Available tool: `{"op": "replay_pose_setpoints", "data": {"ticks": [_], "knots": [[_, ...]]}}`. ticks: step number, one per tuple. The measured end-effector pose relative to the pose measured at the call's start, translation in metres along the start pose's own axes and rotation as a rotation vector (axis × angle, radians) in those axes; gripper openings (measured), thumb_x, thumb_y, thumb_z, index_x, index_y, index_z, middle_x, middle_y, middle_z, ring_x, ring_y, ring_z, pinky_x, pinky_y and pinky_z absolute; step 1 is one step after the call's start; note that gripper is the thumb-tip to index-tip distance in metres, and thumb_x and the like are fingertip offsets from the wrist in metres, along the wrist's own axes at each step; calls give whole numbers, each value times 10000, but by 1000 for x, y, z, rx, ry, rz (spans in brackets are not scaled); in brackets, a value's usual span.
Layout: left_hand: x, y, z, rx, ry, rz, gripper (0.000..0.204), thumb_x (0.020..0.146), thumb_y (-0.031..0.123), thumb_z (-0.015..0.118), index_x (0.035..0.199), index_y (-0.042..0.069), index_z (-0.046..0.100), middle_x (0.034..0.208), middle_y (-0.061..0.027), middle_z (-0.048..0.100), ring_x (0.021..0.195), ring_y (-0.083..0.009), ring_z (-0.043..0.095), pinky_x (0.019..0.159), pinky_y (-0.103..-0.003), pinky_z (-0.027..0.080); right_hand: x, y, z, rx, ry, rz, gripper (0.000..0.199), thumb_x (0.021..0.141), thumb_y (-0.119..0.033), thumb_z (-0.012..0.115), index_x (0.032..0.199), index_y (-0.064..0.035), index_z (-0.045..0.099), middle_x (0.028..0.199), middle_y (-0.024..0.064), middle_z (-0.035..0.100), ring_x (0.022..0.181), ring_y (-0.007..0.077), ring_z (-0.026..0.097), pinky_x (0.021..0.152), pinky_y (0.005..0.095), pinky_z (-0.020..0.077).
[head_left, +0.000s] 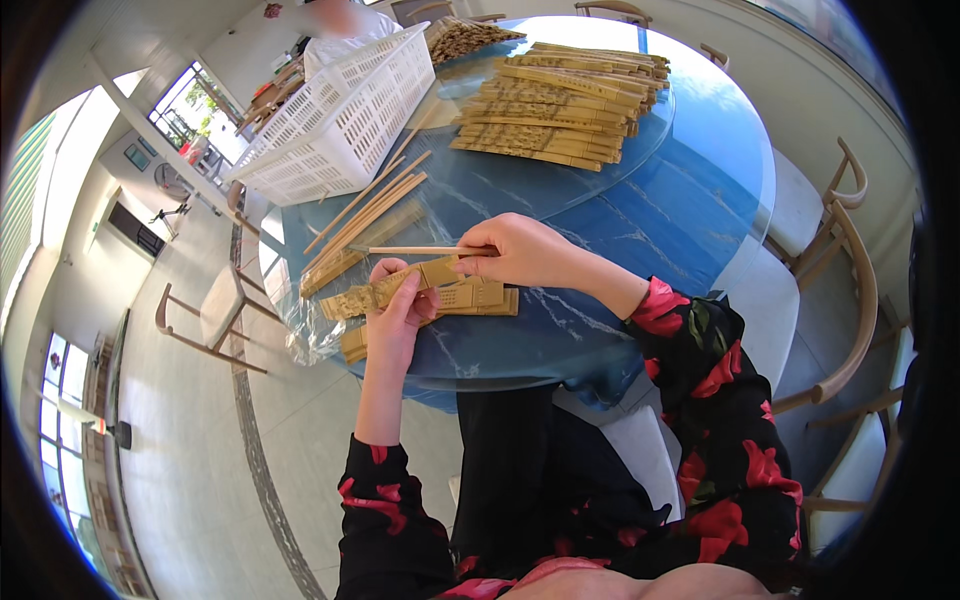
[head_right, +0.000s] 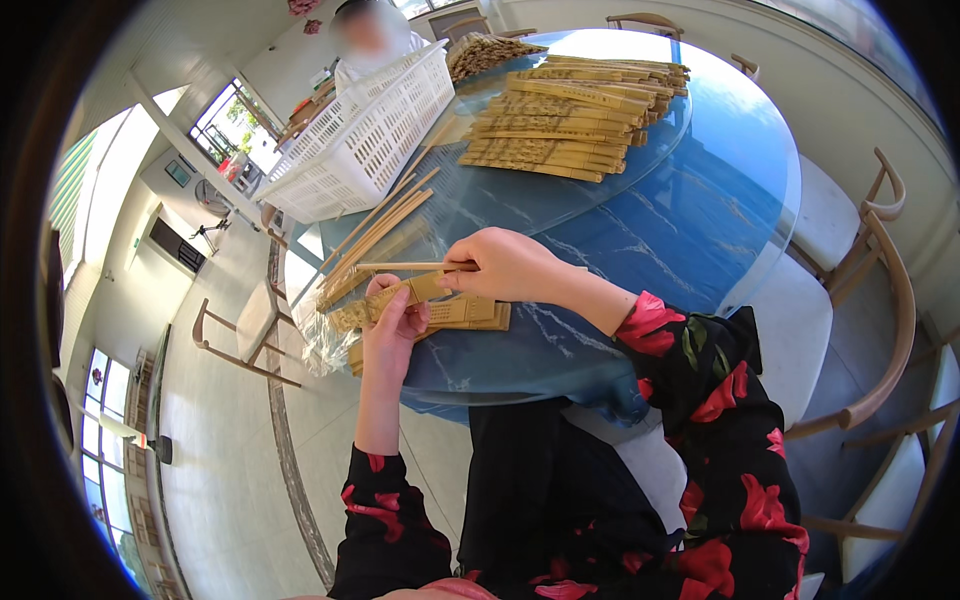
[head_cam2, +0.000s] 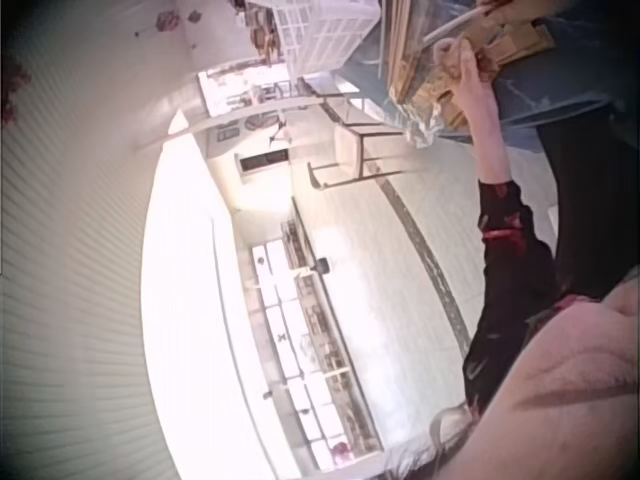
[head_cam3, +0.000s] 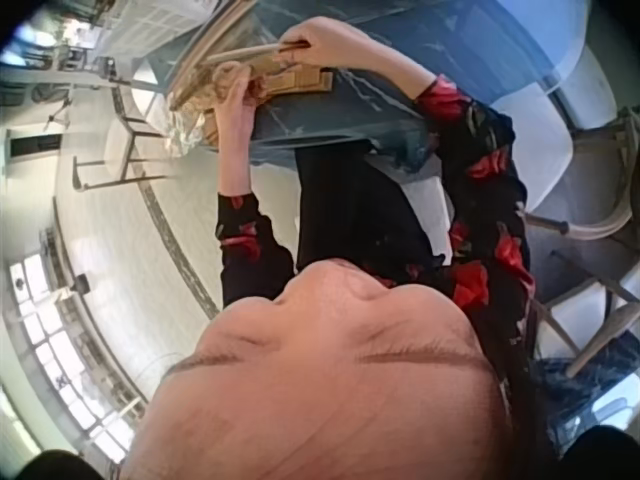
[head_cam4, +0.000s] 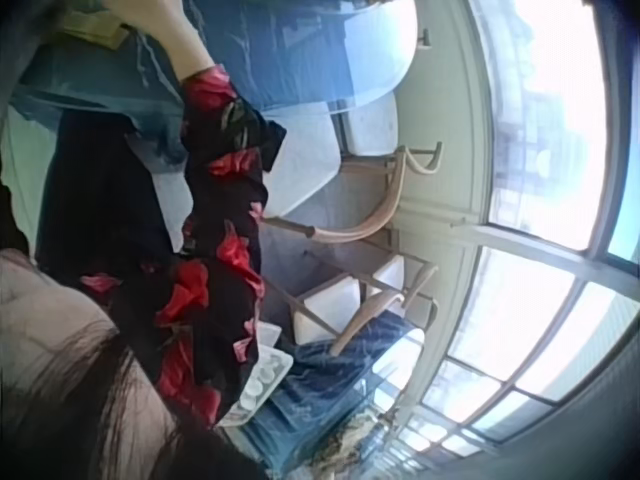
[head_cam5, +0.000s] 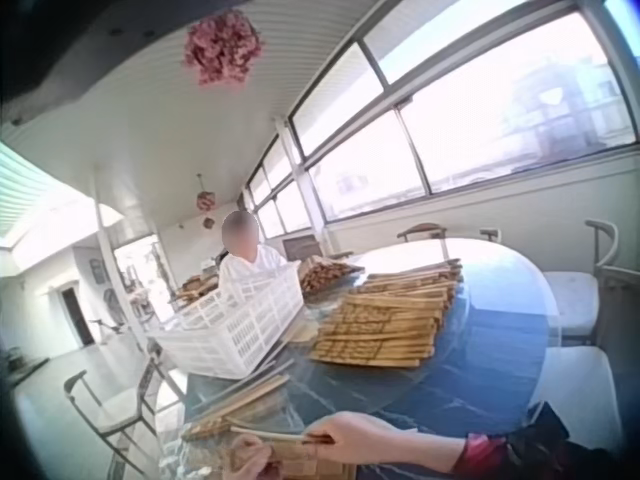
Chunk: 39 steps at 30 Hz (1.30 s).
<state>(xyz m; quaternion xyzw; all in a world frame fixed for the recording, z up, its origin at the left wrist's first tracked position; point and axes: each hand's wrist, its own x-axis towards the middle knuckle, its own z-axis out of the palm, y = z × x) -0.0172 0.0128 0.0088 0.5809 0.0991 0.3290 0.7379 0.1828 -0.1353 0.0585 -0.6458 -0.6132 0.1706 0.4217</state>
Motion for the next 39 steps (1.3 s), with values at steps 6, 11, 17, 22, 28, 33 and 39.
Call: {"op": "replay_pose_setpoints", "data": {"ticks": [6,11,17,22,28,33,39], "knots": [[0,-1,7,51,-46,-39,169,1069,139,648,1162,124,507,884,-68,680,764,-132,674,635,-254,514,-1,12,-3,91,-36,12,268,898,-268,732,968,-9,751,722,135,649,647,252,589,650,379,482],[-1,-4,11,144,-35,-36,158,1049,103,674,1152,86,556,881,-54,673,749,-119,655,623,-235,501,0,10,-3,78,-80,13,266,875,-260,738,943,-3,737,710,126,643,648,242,589,660,373,485],[-2,-7,14,236,-77,-38,155,1031,88,698,1136,39,595,838,-42,655,733,-102,631,622,-227,493,-2,11,-1,85,-99,-10,274,882,-263,735,1003,-17,744,782,133,697,715,260,647,693,377,503],[0,-9,11,262,-104,-3,151,1024,78,704,1134,26,615,868,-73,697,692,-96,620,581,-225,477,-2,11,2,58,-140,-12,245,889,-239,717,1007,-25,737,823,142,708,767,298,661,716,402,512],[-2,-4,4,559,-284,-125,92,970,59,752,1019,21,685,932,-85,740,690,-97,637,571,-233,478,-1,11,-1,-101,137,41,197,898,-195,711,965,-10,694,771,152,646,713,336,610,669,418,475],[-8,7,44,1148,-238,637,240,836,53,825,1045,28,710,1080,-82,737,970,-261,683,866,-365,545,-3,14,-2,-134,86,90,194,894,-205,678,961,-28,723,848,176,709,805,371,679,712,441,518],[6,6,44,1462,-113,930,479,784,96,855,1238,79,703,1186,-98,703,1180,-332,637,1074,-482,494,-4,8,-8,-69,-66,158,206,902,-214,681,978,-38,755,833,137,747,787,321,710,729,408,539]]}}
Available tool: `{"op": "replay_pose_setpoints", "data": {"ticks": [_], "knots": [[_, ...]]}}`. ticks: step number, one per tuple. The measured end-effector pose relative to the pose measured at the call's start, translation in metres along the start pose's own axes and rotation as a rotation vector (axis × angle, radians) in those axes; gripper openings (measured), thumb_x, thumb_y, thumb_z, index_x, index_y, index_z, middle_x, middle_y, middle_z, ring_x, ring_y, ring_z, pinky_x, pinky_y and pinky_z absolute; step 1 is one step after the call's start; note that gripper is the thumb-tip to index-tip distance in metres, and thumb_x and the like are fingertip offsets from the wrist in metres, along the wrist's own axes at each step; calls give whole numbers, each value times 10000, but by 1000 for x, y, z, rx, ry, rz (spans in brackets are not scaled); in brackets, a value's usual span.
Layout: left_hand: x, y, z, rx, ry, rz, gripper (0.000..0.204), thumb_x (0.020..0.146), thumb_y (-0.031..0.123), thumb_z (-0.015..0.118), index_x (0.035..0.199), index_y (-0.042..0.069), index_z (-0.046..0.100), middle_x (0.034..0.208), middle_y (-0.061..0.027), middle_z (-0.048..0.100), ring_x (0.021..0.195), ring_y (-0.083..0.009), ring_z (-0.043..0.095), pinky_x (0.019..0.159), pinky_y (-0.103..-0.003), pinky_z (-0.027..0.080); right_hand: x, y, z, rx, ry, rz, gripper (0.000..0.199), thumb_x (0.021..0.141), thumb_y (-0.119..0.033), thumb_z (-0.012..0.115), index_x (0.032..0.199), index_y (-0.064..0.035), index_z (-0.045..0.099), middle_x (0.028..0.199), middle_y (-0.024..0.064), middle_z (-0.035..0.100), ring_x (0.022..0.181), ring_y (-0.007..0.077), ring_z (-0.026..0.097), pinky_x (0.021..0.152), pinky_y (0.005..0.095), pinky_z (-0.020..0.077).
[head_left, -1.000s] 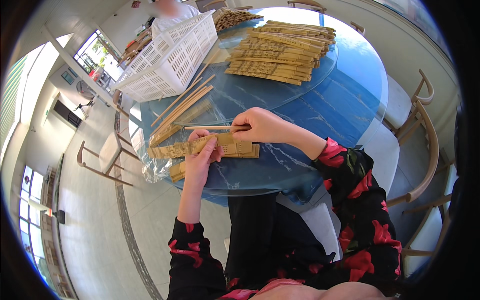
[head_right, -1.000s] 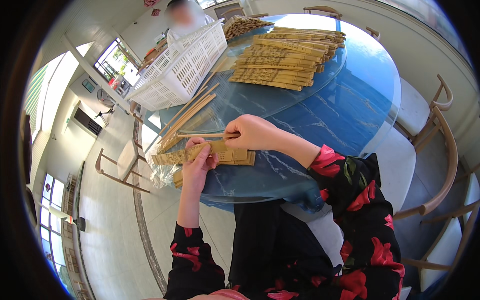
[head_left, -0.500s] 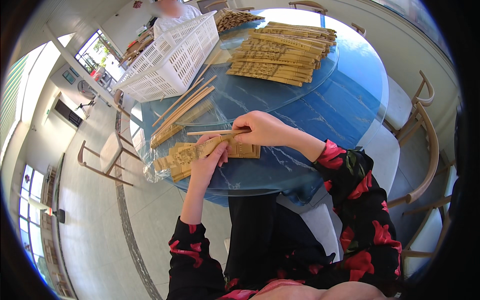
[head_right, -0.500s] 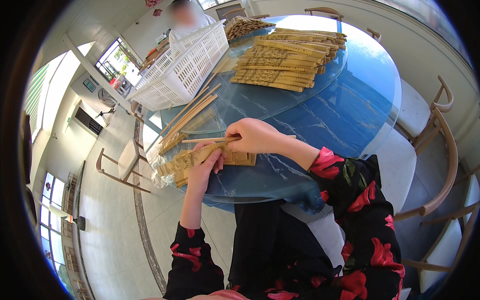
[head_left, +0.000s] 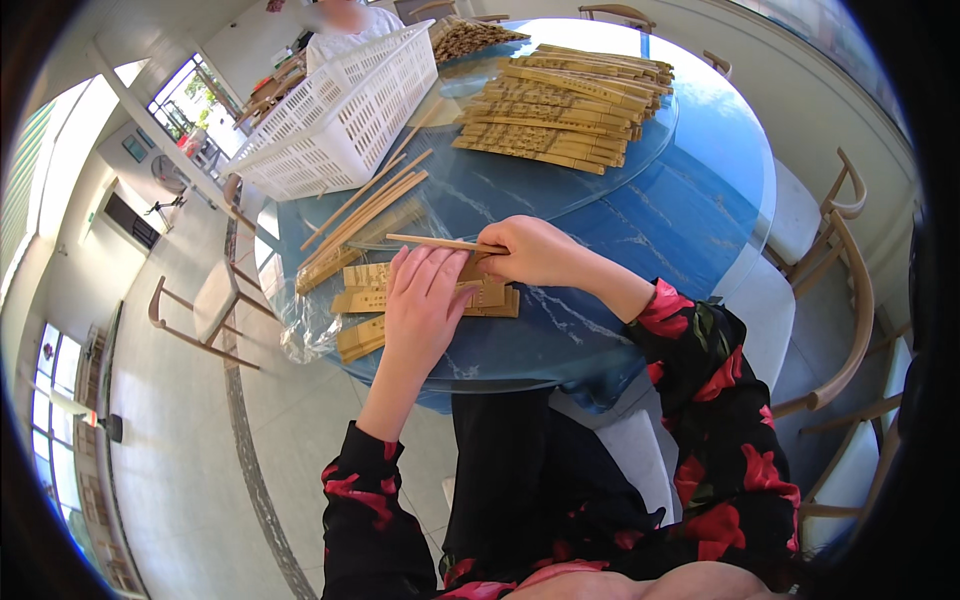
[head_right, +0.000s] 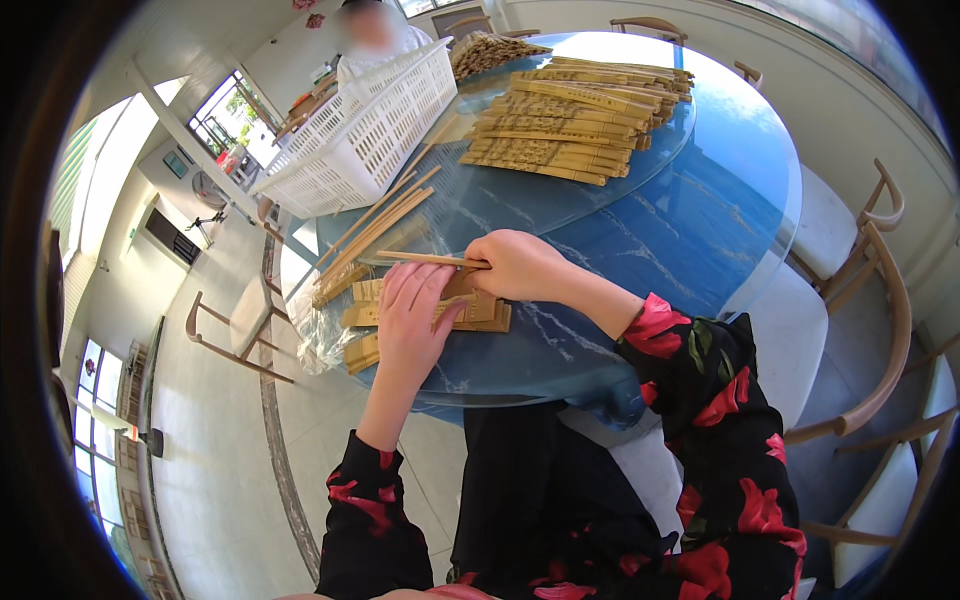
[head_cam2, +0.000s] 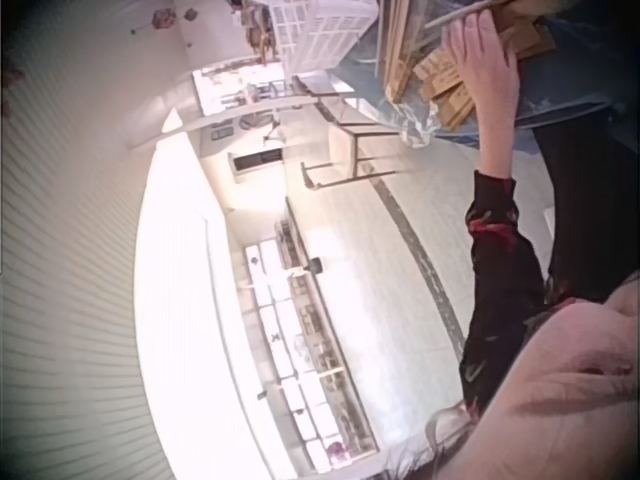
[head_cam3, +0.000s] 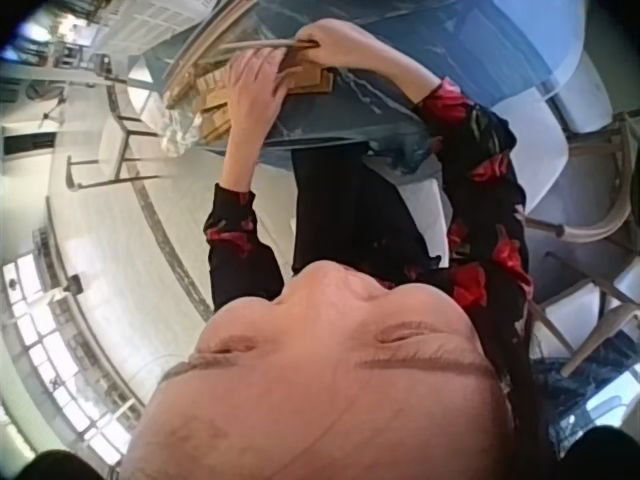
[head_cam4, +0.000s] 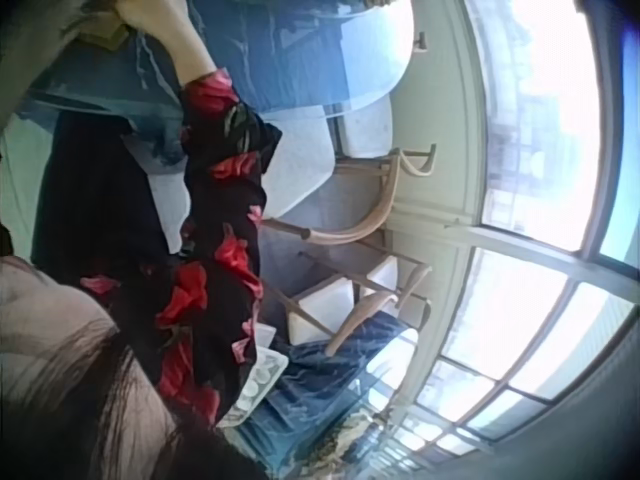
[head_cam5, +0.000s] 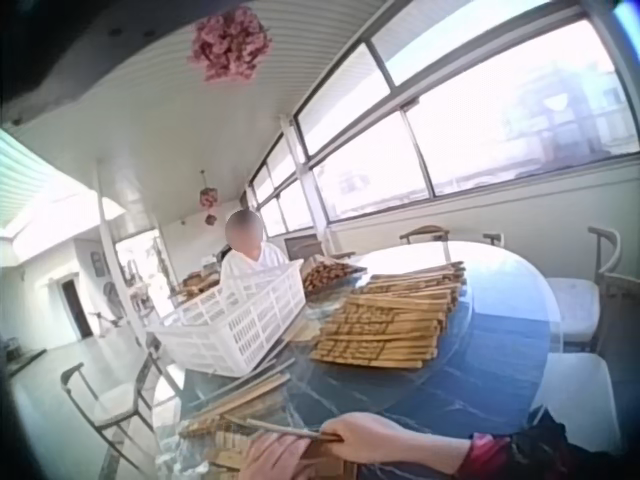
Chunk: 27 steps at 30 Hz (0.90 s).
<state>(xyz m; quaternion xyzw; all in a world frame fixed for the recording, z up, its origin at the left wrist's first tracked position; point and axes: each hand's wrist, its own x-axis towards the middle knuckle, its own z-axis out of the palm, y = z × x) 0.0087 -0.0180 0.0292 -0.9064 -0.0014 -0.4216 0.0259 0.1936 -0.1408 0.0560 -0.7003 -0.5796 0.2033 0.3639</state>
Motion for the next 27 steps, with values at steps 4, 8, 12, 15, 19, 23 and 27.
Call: {"op": "replay_pose_setpoints", "data": {"ticks": [4,8,12,15,19,23,27], "knots": [[-1,-4,3,-62,-9,-20,442,789,93,853,1205,69,707,1159,-99,706,1125,-335,647,1038,-480,509,2,1,3,101,-4,23,219,907,-236,701,989,-43,764,795,101,752,748,285,706,712,384,532],[-1,4,1,-227,-5,-167,405,800,76,847,1179,60,705,1122,-104,714,1054,-338,658,959,-439,533,-3,-2,3,132,11,36,245,913,-259,705,1001,-39,768,805,135,736,750,306,699,704,391,526],[-4,5,2,-271,-26,-202,376,816,52,834,1168,51,704,1103,-115,727,1036,-343,676,908,-415,545,-3,0,8,27,46,0,268,912,-276,708,1006,-31,766,836,182,723,772,353,691,705,415,525],[-8,2,2,-289,-40,-244,340,830,40,826,1147,42,703,1096,-121,733,1032,-344,689,897,-412,553,-1,-1,10,21,53,-19,276,910,-281,718,1012,-30,764,853,195,722,794,376,689,706,435,524],[-8,2,3,-333,-27,-295,309,849,32,820,1134,29,700,1099,-129,736,1025,-340,702,887,-399,561,-2,1,11,52,69,-27,276,916,-288,732,1014,-31,762,857,195,720,805,387,685,704,451,520],[-9,0,4,-372,-44,-333,316,853,33,822,1143,23,696,1108,-134,738,1020,-335,709,886,-387,565,-4,-5,8,21,84,-36,275,930,-296,731,1010,-34,760,861,194,718,811,396,679,707,455,520],[-8,2,4,-372,-39,-344,324,851,38,827,1148,26,699,1113,-132,739,1025,-335,709,890,-389,565,-6,-6,8,9,106,-57,277,930,-302,730,1004,-38,762,859,191,718,814,398,679,707,458,521]]}}
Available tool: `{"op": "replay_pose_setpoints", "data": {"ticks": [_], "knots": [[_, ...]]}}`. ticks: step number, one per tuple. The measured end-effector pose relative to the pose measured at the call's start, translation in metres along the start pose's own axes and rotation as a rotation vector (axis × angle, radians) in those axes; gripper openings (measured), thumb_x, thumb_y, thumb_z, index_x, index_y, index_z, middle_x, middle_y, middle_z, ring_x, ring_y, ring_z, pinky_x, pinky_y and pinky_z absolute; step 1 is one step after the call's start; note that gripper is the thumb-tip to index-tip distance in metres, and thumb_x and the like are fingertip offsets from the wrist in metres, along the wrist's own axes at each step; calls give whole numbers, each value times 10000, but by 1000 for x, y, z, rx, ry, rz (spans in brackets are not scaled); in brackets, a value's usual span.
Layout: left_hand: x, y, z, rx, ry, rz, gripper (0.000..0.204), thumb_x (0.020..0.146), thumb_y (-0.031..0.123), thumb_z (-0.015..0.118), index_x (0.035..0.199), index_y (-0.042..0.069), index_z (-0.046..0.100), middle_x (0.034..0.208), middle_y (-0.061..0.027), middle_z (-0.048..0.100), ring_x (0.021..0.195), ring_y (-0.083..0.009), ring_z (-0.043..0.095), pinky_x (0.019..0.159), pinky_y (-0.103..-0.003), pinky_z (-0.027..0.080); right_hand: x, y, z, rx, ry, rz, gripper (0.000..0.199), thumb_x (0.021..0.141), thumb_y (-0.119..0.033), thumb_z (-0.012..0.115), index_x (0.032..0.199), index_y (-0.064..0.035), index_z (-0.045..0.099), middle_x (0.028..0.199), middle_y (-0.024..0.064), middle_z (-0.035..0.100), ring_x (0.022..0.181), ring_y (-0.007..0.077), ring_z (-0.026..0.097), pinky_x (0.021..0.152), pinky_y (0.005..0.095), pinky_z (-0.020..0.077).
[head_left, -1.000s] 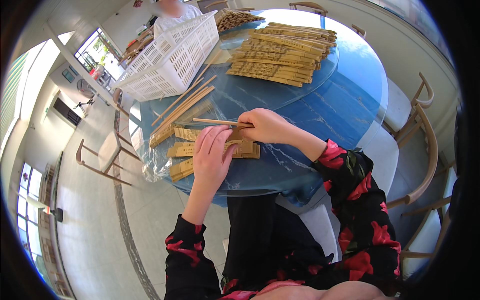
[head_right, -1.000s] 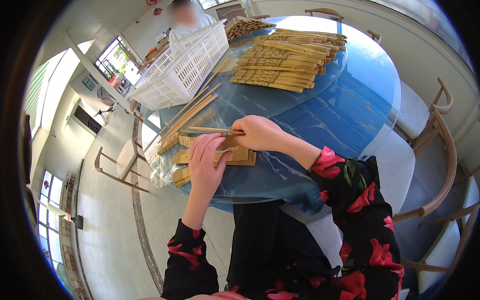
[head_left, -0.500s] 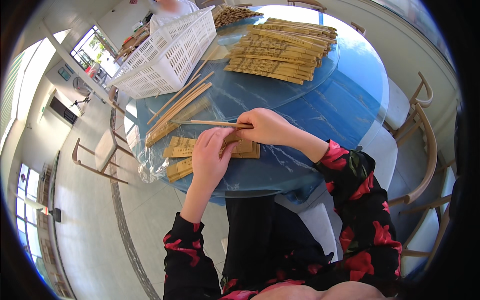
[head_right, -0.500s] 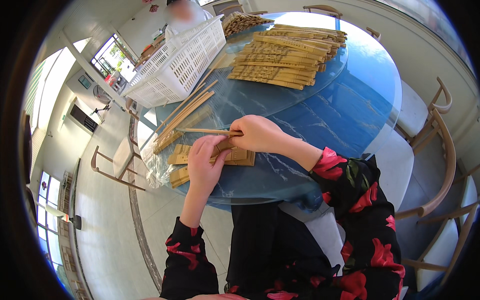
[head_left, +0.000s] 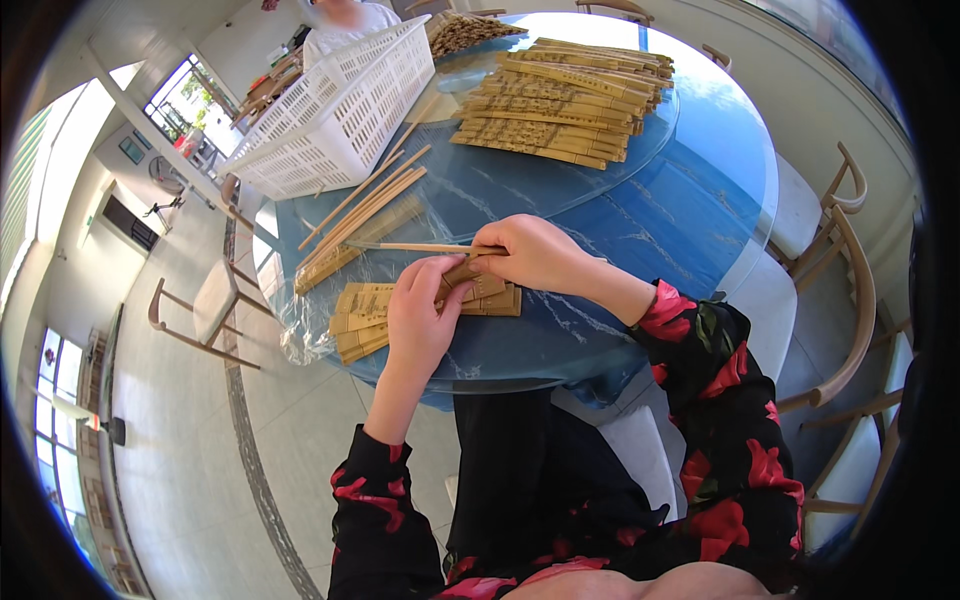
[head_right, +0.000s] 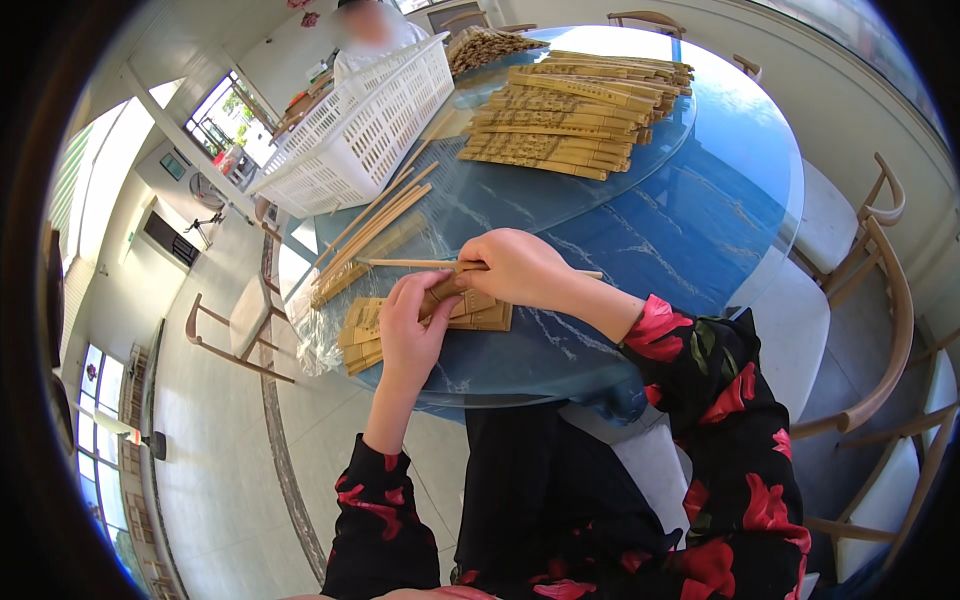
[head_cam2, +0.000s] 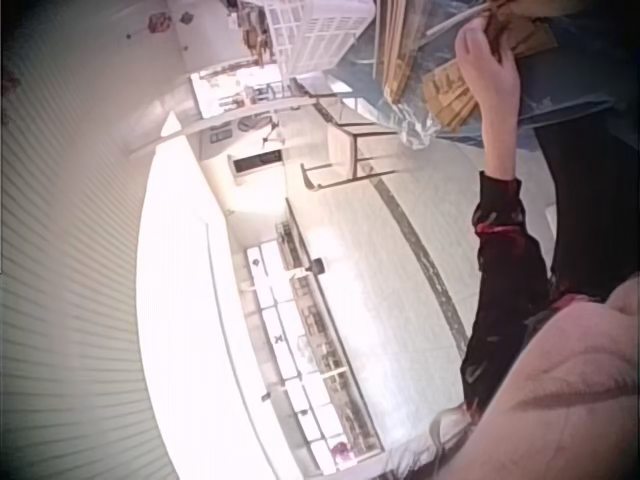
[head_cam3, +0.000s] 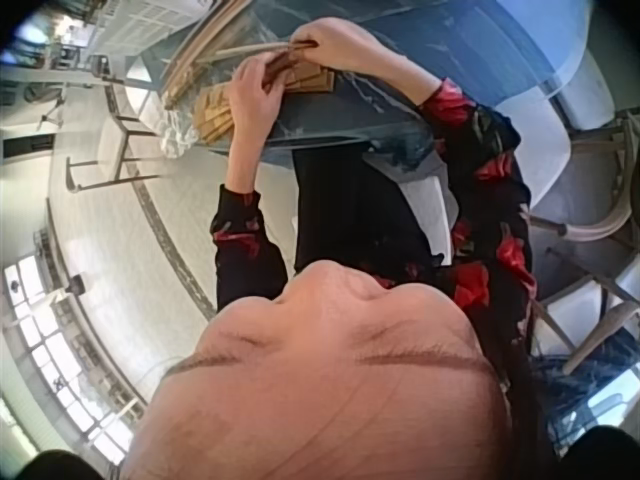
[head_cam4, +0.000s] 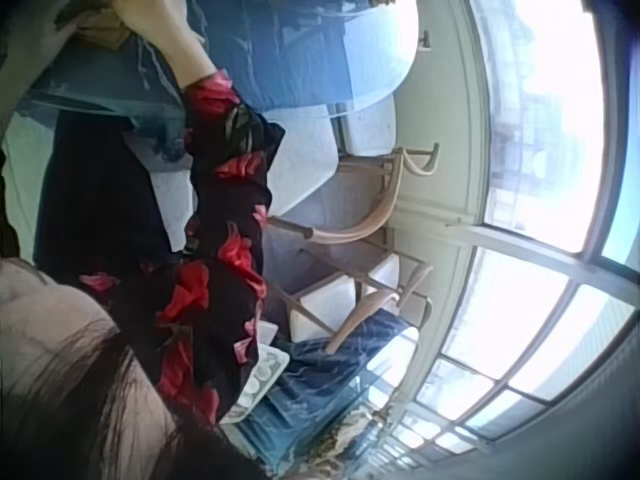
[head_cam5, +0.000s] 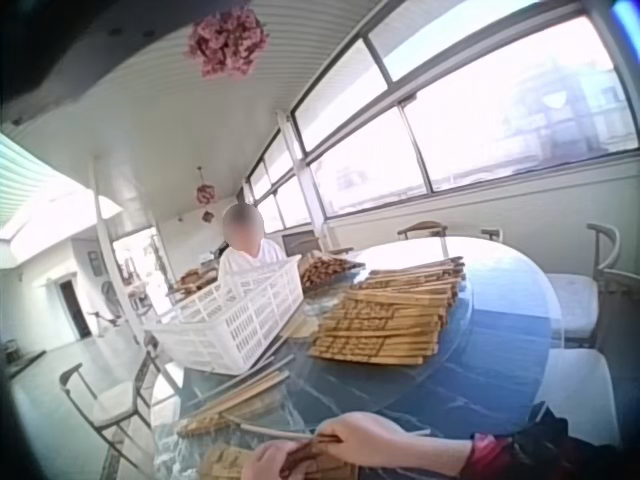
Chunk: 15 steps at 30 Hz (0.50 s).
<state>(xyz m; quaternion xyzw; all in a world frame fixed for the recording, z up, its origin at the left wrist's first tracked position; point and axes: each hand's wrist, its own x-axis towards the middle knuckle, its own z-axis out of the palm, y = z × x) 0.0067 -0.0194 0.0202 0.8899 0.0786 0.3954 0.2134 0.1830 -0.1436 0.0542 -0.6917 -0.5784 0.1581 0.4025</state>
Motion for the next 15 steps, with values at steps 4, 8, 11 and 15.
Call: {"op": "replay_pose_setpoints", "data": {"ticks": [4,8,11,15], "knots": [[0,2,-1,50,24,45,331,846,37,829,1153,35,704,1109,-127,741,1024,-331,706,891,-392,562,1,1,3,-48,29,-9,241,937,-266,745,987,-31,756,776,149,697,698,332,647,652,418,491],[1,3,-1,50,9,78,328,841,33,829,1146,43,709,1105,-119,742,1018,-327,701,887,-394,559,1,4,4,-78,21,5,235,933,-270,749,981,-40,761,762,134,700,693,314,653,653,411,493],[0,2,-2,41,2,77,315,842,27,825,1135,44,711,1096,-116,741,1014,-325,701,882,-392,559,2,2,1,-29,-32,34,243,929,-282,747,985,-46,766,783,138,711,733,320,670,672,418,504],[0,2,-2,34,-7,91,306,843,17,821,1127,43,712,1086,-114,740,1007,-322,702,876,-387,559,2,1,-1,-3,-75,75,278,922,-317,746,1004,-52,768,837,166,721,817,375,685,708,451,520]]}}
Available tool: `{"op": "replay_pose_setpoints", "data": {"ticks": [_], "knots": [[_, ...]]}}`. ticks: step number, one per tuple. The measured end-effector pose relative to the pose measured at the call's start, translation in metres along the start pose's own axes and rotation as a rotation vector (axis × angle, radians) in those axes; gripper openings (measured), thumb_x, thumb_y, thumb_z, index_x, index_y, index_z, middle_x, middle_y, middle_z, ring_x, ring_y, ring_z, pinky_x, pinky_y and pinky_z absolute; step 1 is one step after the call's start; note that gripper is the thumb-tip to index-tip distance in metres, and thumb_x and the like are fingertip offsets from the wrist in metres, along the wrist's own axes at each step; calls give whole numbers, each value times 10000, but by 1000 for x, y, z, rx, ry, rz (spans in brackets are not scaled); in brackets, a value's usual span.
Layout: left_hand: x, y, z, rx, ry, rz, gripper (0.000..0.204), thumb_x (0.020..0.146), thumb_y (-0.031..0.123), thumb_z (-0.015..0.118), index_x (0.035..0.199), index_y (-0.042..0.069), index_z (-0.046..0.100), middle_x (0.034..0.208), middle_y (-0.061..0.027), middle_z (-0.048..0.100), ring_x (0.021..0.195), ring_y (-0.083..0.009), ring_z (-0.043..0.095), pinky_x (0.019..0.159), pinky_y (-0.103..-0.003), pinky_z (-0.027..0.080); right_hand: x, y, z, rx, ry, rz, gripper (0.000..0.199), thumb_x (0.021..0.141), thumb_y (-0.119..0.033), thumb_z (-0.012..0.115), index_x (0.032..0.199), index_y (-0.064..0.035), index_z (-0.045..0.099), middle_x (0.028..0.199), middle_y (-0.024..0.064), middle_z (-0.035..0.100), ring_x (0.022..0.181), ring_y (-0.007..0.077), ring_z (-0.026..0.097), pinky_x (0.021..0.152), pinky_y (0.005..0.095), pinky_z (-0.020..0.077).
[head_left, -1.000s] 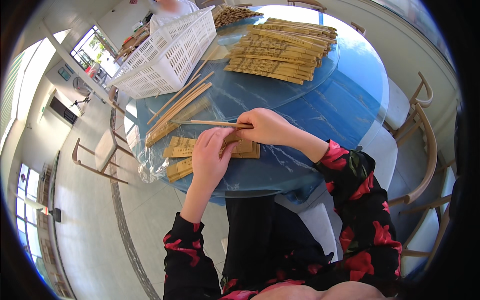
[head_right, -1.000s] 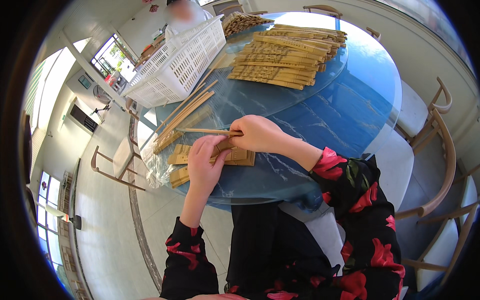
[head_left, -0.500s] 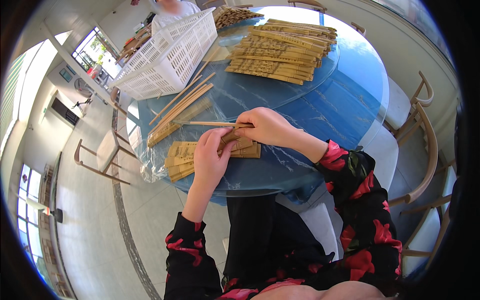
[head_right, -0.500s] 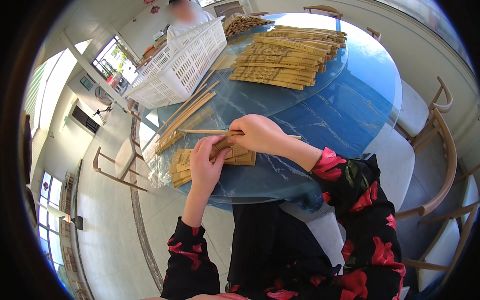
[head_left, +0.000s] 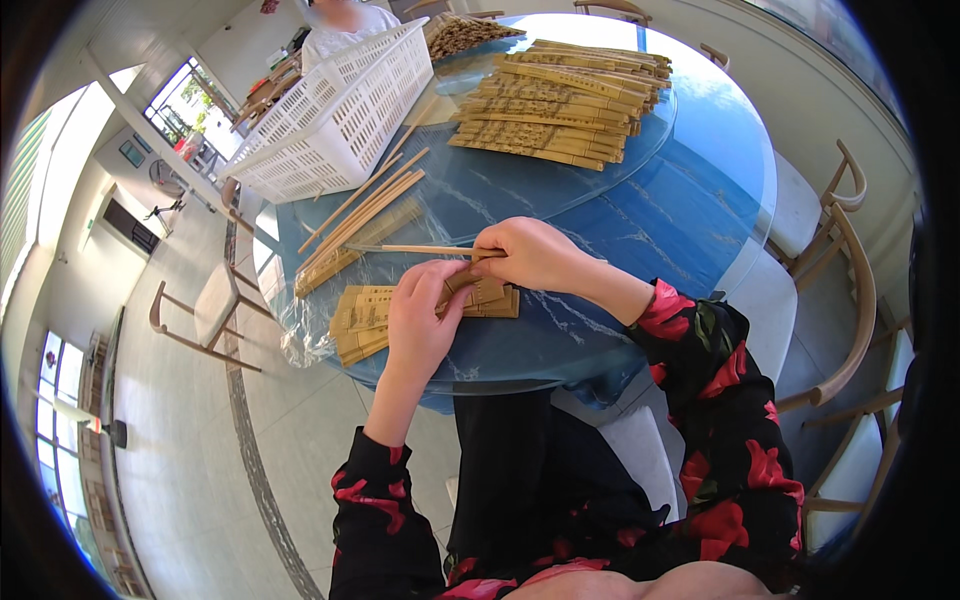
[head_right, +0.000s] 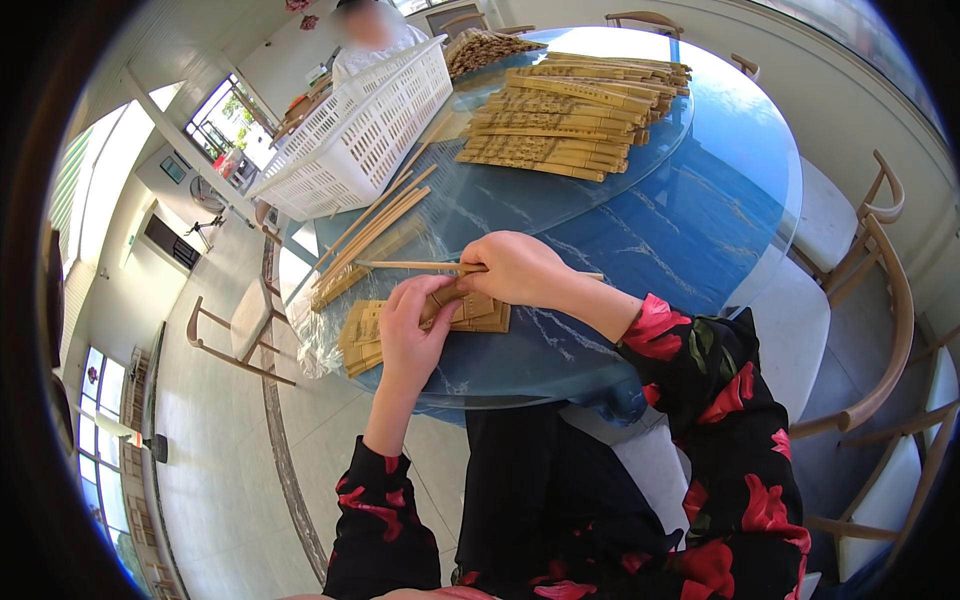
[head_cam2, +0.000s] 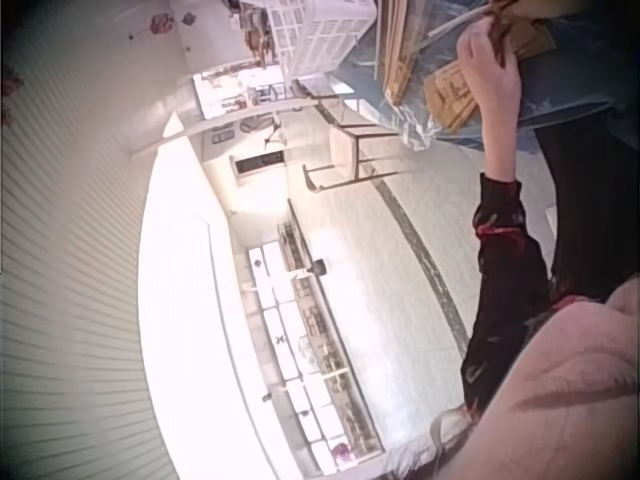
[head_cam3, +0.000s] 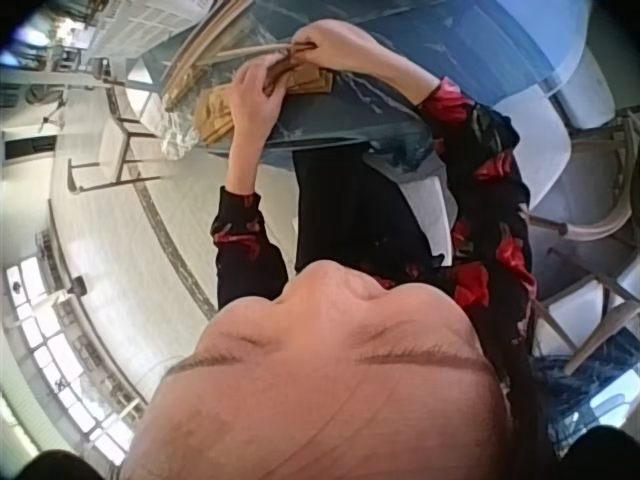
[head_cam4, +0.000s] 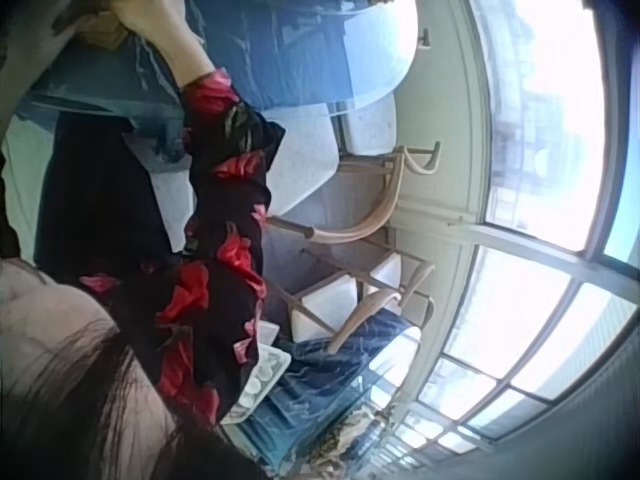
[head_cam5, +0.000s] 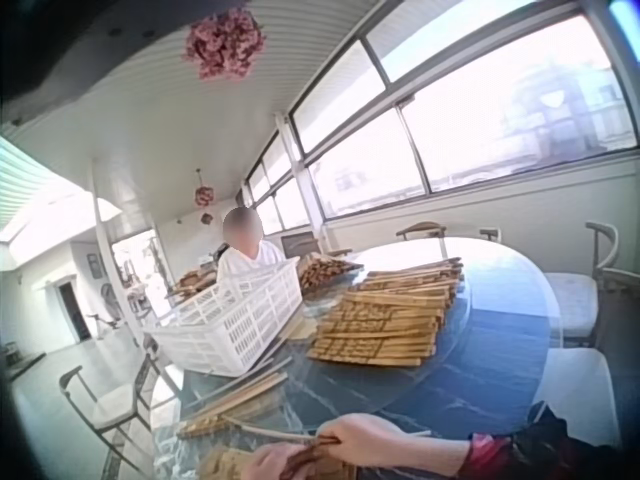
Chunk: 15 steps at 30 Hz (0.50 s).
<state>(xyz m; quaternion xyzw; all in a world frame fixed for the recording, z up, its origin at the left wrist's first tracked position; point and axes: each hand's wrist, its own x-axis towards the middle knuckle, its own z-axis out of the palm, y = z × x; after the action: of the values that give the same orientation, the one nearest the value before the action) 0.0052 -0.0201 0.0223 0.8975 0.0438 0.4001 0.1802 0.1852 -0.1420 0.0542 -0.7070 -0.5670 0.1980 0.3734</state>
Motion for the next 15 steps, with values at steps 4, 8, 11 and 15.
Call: {"op": "replay_pose_setpoints", "data": {"ticks": [4,8,11,15], "knots": [[1,1,0,-9,20,-15,304,850,12,817,1133,41,708,1085,-114,739,1004,-321,703,875,-383,559,0,0,0,16,18,-6,271,936,-320,739,1001,-58,765,839,149,726,818,365,687,704,454,516],[1,1,-1,-26,54,-53,302,861,12,810,1142,37,705,1091,-118,738,1013,-317,707,886,-380,559,-1,-2,-1,-82,77,-73,230,1021,-292,669,1042,-78,752,727,66,715,687,231,680,647,382,491],[7,7,3,-72,79,-71,299,865,14,808,1146,33,706,1094,-121,737,1019,-311,710,894,-377,558,-10,-3,-21,-96,177,-84,234,1085,-281,571,1122,-121,738,701,38,682,686,208,667,647,359,484],[3,5,-3,-21,132,-116,298,860,17,812,1140,29,712,1099,-117,739,1019,-306,711,894,-375,556,-6,5,-46,-131,190,-184,201,1036,-222,639,1109,-151,812,767,47,691,692,185,637,652,328,479]]}}
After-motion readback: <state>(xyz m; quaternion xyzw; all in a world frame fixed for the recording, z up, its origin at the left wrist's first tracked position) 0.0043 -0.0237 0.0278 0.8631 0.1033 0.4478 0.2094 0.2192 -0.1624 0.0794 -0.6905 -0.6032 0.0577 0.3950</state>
